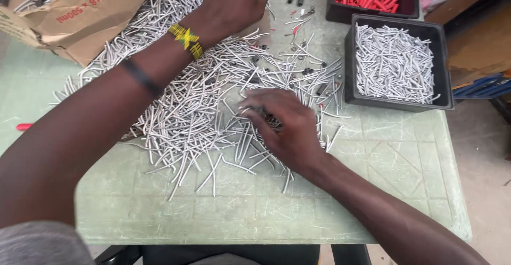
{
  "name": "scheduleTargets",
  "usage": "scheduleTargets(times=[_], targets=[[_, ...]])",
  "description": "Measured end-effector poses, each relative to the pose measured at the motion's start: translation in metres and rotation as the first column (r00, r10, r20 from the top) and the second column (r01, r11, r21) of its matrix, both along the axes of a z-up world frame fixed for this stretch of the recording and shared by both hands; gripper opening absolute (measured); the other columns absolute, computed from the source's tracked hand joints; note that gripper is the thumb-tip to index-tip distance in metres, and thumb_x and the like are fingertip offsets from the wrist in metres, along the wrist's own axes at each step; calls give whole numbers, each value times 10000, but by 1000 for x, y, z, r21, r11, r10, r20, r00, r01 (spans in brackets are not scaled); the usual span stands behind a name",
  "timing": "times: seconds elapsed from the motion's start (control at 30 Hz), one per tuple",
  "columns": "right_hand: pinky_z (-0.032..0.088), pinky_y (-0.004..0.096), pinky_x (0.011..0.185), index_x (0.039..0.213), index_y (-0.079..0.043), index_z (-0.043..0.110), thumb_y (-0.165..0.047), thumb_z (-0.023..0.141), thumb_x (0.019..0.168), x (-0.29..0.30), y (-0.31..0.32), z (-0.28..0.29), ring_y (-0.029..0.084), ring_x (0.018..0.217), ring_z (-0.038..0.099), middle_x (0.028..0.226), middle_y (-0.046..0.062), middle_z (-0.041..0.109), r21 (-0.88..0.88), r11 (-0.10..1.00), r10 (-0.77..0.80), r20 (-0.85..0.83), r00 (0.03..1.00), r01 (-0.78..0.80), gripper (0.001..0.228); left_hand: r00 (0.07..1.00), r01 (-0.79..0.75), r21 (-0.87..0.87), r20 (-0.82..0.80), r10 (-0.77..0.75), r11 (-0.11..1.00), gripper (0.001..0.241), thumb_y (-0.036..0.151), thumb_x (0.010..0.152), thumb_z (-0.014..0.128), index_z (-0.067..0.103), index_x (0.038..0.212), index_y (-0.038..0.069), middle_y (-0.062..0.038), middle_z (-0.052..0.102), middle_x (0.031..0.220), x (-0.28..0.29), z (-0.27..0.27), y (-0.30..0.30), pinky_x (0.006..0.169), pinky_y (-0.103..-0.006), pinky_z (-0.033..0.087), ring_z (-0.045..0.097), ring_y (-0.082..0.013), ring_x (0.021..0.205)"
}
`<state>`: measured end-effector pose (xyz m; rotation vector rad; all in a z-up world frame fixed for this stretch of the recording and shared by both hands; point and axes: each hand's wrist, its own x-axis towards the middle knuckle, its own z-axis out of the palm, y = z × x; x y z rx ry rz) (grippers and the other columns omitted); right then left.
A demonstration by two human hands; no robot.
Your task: Assembling metal nails into plastic cable clips by hand on a workbench
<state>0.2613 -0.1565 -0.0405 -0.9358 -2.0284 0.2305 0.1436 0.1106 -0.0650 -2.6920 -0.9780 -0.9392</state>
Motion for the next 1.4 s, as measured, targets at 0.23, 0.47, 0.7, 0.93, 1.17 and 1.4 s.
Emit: scheduleTargets(times=[0.23,0.47,0.7,0.93,1.17,1.4], targets=[[572,293,920,1058,-29,731,-153,614,1048,6,5,13,193,1016,732,1080,101,760,-279,960,-92,-271,958,13,170,960,161,-109,247,-131,981,117,61,977,760,667,1047,53,-87,734,959,-88,54,-157,724,-441,473,623,-282,787],[544,353,891,1016,-41,806,-84,834,933,22,34,18,190,879,756,1002,82,794,-56,997,-52,144,988,60,97,954,90,-113,296,-53,990,173,94,994,751,679,1148,62,-74,730,1063,-124,24,-196,744,-395,530,643,-264,931],[522,426,951,1297,-7,753,-97,789,1036,42,44,11,308,1067,702,1185,159,771,179,965,-244,361,900,189,278,943,168,-5,292,-160,986,148,4,979,745,663,1102,12,-122,729,1011,-122,26,-201,790,-360,540,641,-261,837],[525,437,952,1270,13,683,-205,739,951,17,21,19,331,1066,662,1206,157,728,-27,997,-48,500,865,72,391,963,111,88,237,-129,990,150,33,1014,733,687,1153,1,-85,722,1011,-121,24,-207,789,-369,536,606,-258,824],[476,441,978,1204,-58,708,-238,741,923,31,16,21,322,1058,601,1196,108,705,-108,978,-87,566,820,178,336,971,84,97,217,-104,992,132,73,1031,708,711,1153,23,-68,734,1041,-117,24,-214,820,-378,538,639,-261,870],[445,459,969,1138,-77,745,-213,741,933,25,17,17,317,994,587,1095,110,628,-129,962,-137,537,833,242,246,970,96,83,214,-112,992,135,73,1026,722,711,1154,28,-60,724,1009,-116,21,-214,772,-378,515,615,-254,828]])
